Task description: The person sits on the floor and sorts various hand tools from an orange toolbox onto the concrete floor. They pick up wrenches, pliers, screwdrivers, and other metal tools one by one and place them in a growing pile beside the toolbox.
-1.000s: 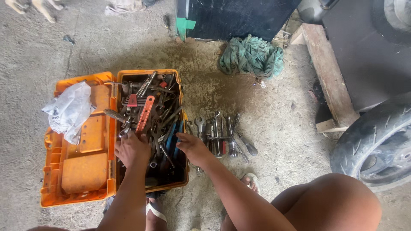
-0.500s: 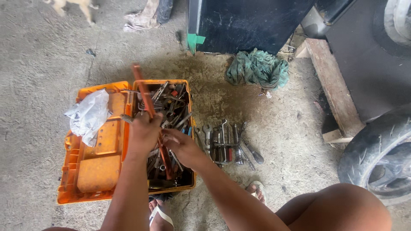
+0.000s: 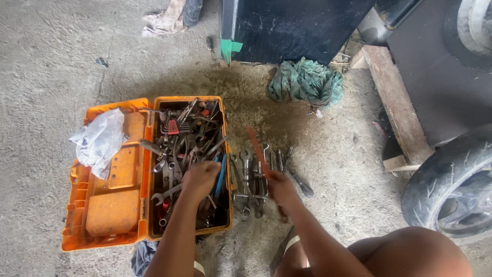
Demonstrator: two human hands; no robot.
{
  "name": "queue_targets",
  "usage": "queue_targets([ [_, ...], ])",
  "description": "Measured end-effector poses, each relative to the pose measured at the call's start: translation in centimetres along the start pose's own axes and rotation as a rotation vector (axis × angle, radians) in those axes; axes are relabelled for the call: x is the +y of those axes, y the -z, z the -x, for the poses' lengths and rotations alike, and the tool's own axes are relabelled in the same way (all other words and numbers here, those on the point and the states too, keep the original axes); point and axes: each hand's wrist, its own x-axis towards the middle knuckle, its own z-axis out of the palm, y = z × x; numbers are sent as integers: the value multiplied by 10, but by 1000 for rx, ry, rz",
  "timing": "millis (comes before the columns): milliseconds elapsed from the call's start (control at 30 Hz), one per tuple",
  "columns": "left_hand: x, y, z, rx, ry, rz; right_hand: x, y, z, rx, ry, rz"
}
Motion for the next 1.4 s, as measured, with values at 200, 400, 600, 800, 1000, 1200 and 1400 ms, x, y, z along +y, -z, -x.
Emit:
queue_targets([
  [200,-44,25,-12,284,227,-150,50,104,-44,476,237,563],
  [400,-82,11,-20,498,150,-338,29,77,-17,414,185,493],
  [600,-79,-8,-8,593,129,-475,0,-6,17,159,246,401],
  [800,-74,-15,0,500,107,-559,-27,-59,57,3,310,590],
  [1000,-69,-14,2,432,-52,-639,-47,-85,86,-136,232,476],
  [1200,-69,-4,2,231,182,-464,-53,-95,101,-151,268,572],
  [1400,-54,14,12,369,85,-78,-54,-107,91,-275,224,340],
])
